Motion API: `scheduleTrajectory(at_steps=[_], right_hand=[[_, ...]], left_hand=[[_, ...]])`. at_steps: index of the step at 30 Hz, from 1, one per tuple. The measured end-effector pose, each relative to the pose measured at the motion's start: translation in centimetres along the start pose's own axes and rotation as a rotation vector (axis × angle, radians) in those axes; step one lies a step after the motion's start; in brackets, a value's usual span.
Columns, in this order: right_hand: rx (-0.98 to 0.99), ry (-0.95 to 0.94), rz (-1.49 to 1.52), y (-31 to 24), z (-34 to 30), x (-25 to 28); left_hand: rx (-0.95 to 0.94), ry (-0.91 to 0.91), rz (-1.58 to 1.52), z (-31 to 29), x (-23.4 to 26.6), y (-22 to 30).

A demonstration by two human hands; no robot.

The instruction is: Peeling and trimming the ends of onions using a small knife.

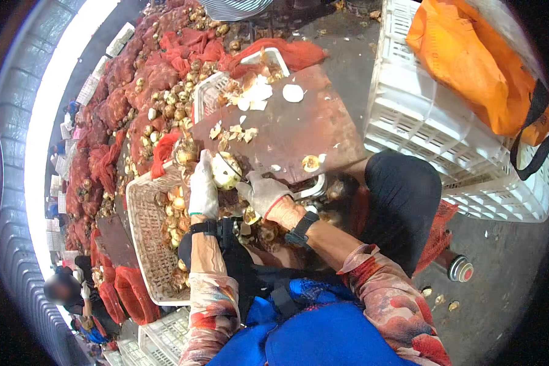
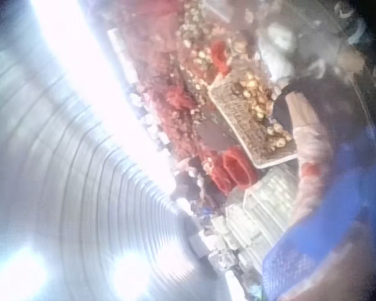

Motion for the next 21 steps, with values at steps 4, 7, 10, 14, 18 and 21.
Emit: scheduleTrajectory(at_steps=[4,7,10,14,18,21], right_hand=[[0.039,-0.014,-0.186,0.1,0.1,-0.5],[-0.021,-0.052,-0.163,1.9,0.5,-2.3],[0.005,0.061,0.070,2.0,0.3,-1.8],[0.274,0.035,-0.332,-0.9,-0.2,-2.5],[-0.030,0.002,-0.129,0.3,0.6,-1.8],[-0.081,-0.038,-0.201,0.0,1.1,-1.5]], left_hand=[[0.005,0.037,0.027,0.6,0.8,-0.8],[-0.070,0.011,0.008,0.9,1.2,-0.9],[-0.016,0.026,-0.070,0.9,1.1,-1.4],[0.006,0.010,-0.070,0.5,0.7,-1.1],[-0.034,0.020,-0.097,0.9,1.4,-1.5],[-0.102,-0.035,-0.102,1.5,1.4,-1.5]])
Point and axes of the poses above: each hand's wrist, its own z-axis towards the middle knuckle, its own x-axis out of the back of the hand, y = z × x, the point moved 10 cm from there along z, towards the middle knuckle, and after that the axes turned 13 degrees about -z, right-handed, at the moved point
